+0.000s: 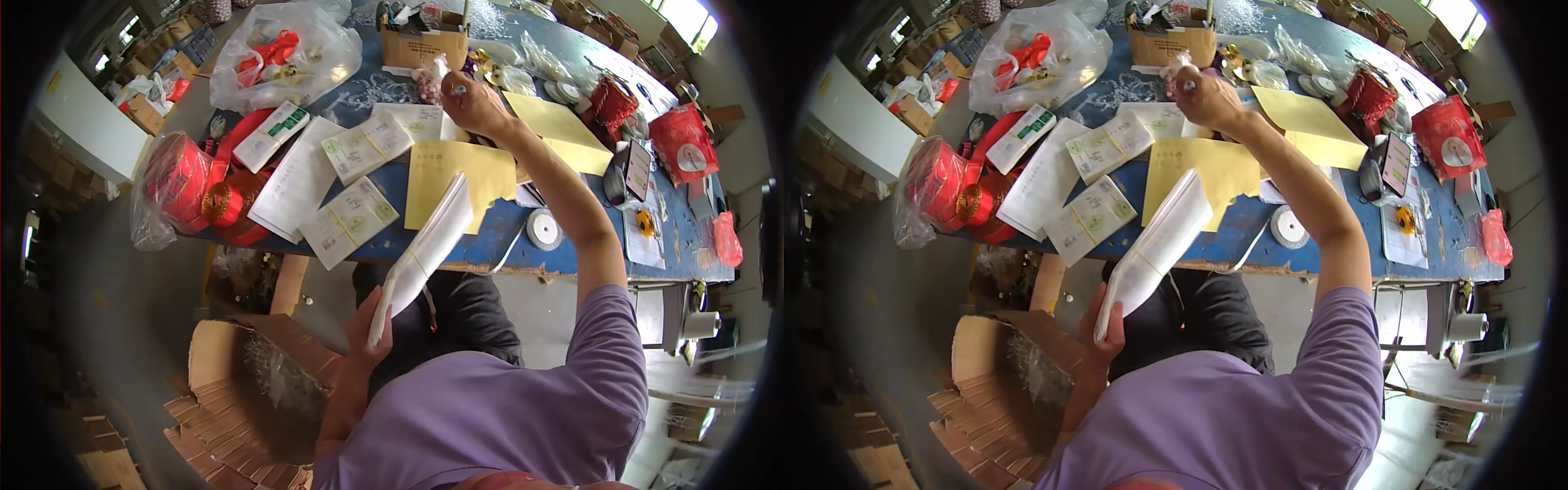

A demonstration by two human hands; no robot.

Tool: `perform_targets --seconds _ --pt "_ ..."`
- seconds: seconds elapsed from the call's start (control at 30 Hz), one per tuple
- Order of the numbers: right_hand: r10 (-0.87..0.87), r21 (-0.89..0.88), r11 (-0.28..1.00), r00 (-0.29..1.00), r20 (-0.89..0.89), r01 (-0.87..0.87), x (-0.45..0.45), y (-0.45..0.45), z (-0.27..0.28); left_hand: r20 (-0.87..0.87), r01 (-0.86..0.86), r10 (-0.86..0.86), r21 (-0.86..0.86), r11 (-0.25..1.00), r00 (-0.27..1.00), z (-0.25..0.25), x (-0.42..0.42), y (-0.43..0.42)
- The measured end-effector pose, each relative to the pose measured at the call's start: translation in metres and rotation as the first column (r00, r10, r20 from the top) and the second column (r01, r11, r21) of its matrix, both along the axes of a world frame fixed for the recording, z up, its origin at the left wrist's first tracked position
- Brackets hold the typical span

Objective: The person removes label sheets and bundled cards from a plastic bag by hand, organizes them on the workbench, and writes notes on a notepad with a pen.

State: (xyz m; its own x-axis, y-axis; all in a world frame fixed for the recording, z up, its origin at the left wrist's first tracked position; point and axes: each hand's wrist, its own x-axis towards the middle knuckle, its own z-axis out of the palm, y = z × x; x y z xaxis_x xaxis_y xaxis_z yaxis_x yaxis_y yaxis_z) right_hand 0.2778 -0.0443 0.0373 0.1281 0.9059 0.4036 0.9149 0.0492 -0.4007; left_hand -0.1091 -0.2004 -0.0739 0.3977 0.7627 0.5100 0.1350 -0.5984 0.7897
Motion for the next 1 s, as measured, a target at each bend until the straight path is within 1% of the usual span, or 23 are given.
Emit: perform_targets --seconds 0.07,0.13,0.2,0.23,0.27,0.3,0.37,0.4,0.43,0.5,0.53,0.63,0.67,0.7,0.73,0.77,0.8,0.83,0.87,0.9,0.93,0.97,1.0 --pt "0.034 -0.094 0.995 0.999 0.037 -0.030 0.004 -0.029 -0.012 0.016 0.027 -0.030 0.174 0.984 0.999 0.019 -0.005 -0.007" --pt "0.116 -0.169 0.980 0.992 0.045 -0.107 0.013 -0.048 -0.033 -0.043 -0.050 0.065 0.288 0.956 0.997 0.025 -0.018 -0.012" --pt "0.084 -0.185 0.981 0.990 0.114 -0.062 0.012 -0.056 -0.048 -0.210 -0.159 0.213 0.246 0.956 0.954 0.041 -0.034 -0.022" --pt "0.068 -0.190 0.981 0.987 0.149 -0.039 0.011 -0.058 -0.055 -0.237 -0.166 0.251 0.326 0.931 0.939 0.041 -0.046 -0.022" --pt "0.065 -0.147 0.989 0.972 0.227 -0.032 0.007 -0.060 -0.060 -0.178 -0.202 0.269 0.325 0.924 0.947 0.054 -0.046 -0.025" --pt "0.035 -0.112 0.994 0.968 0.250 -0.007 0.004 -0.061 -0.065 -0.119 -0.236 0.286 0.321 0.917 0.951 0.066 -0.046 -0.029" --pt "-0.029 -0.039 0.998 0.955 0.295 0.043 -0.004 -0.060 -0.074 -0.052 -0.315 0.327 0.160 0.936 0.944 0.060 -0.061 -0.032" --pt "-0.035 -0.045 0.998 0.953 0.301 0.050 -0.005 -0.056 -0.078 -0.043 -0.360 0.371 0.161 0.919 0.928 0.059 -0.068 -0.035" --pt "-0.036 -0.025 0.999 0.960 0.276 0.045 -0.006 -0.054 -0.081 -0.038 -0.386 0.402 0.210 0.898 0.915 0.059 -0.073 -0.034" --pt "-0.040 0.018 0.999 0.973 0.229 0.036 -0.005 -0.049 -0.085 0.024 -0.442 0.448 0.208 0.872 0.894 0.063 -0.079 -0.035" --pt "-0.006 0.078 0.997 0.986 0.168 -0.007 0.002 -0.043 -0.092 0.060 -0.448 0.445 0.183 0.875 0.893 0.065 -0.079 -0.037" --pt "0.098 0.162 0.984 0.980 -0.174 -0.070 -0.007 -0.062 -0.063 0.136 -0.469 0.453 0.121 0.875 0.881 0.070 -0.085 -0.041" --pt "0.165 0.227 0.965 0.976 -0.144 -0.129 0.004 -0.066 -0.052 0.139 -0.481 0.466 0.110 0.870 0.874 0.068 -0.093 -0.041" --pt "0.221 0.362 0.919 0.963 -0.152 -0.154 0.006 -0.081 -0.027 0.142 -0.496 0.481 0.096 0.863 0.865 0.065 -0.100 -0.043" --pt "0.127 0.439 0.896 0.985 -0.118 -0.063 0.023 -0.086 -0.016 0.123 -0.514 0.501 0.115 0.850 0.856 0.068 -0.104 -0.044" --pt "0.138 0.511 0.857 0.984 -0.112 -0.063 0.026 -0.113 0.018 0.119 -0.520 0.508 0.121 0.845 0.853 0.069 -0.108 -0.046" --pt "-0.199 0.485 0.852 0.979 -0.047 0.196 0.030 -0.135 0.045 0.117 -0.526 0.513 0.127 0.841 0.850 0.069 -0.112 -0.046" --pt "-0.129 0.619 0.766 0.985 -0.117 0.174 0.044 -0.150 0.060 0.116 -0.528 0.516 0.134 0.839 0.849 0.070 -0.114 -0.047" --pt "-0.113 0.655 0.720 0.970 -0.216 0.230 0.061 -0.164 0.074 0.061 -0.561 0.559 0.149 0.814 0.827 0.075 -0.114 -0.048" --pt "0.093 0.666 0.704 0.897 -0.432 0.247 0.089 -0.173 0.073 0.076 -0.561 0.556 0.108 0.821 0.828 0.075 -0.113 -0.047" --pt "0.074 0.699 0.670 0.914 -0.399 0.251 0.074 -0.188 0.090 0.091 -0.556 0.550 0.067 0.828 0.830 0.074 -0.112 -0.045" --pt "0.073 0.652 0.709 0.892 -0.447 0.268 0.075 -0.201 0.098 0.105 -0.548 0.543 0.026 0.836 0.833 0.073 -0.111 -0.042" --pt "0.030 0.626 0.733 0.907 -0.420 0.266 0.076 -0.207 0.100 0.088 -0.529 0.526 0.017 0.848 0.846 0.068 -0.111 -0.038"
